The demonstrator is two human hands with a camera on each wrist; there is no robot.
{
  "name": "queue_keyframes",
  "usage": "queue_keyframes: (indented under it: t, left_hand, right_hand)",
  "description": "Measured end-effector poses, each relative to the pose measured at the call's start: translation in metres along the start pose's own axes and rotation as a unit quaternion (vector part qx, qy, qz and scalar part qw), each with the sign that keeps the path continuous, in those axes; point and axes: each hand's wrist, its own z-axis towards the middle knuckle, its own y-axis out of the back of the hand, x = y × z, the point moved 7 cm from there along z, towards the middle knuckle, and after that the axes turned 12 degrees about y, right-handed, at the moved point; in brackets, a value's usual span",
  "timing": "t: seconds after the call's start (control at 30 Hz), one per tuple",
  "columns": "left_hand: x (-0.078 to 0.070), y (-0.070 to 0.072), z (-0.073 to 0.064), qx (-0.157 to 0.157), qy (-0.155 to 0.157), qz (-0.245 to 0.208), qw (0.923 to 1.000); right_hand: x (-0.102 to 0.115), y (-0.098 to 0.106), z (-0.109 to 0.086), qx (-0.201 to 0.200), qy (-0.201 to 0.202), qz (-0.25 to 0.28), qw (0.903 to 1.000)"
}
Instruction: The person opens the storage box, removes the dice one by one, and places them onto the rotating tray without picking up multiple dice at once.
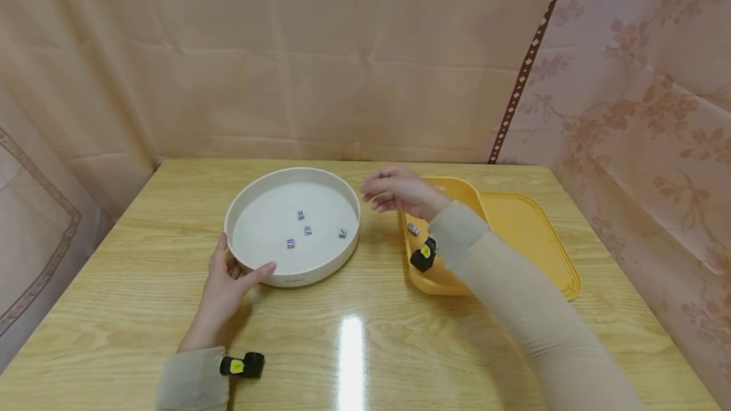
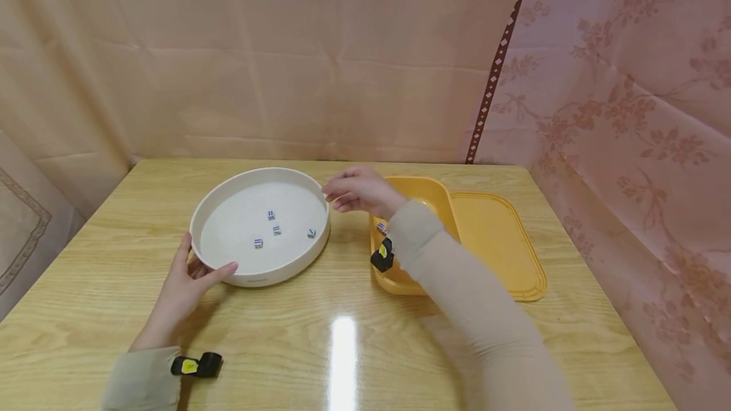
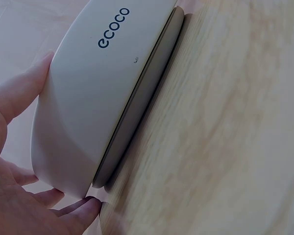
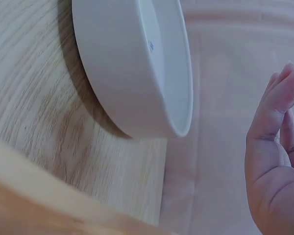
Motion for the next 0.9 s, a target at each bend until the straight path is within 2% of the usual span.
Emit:
queue_keyframes:
  t: [0.9]
  left_hand:
    - [0.000, -0.001, -0.001, -0.002, 0.009, 0.007, 0.9999]
  right_hand:
    - [-0.015, -0.052, 0.001, 0.063, -0.021, -0.018, 0.9976]
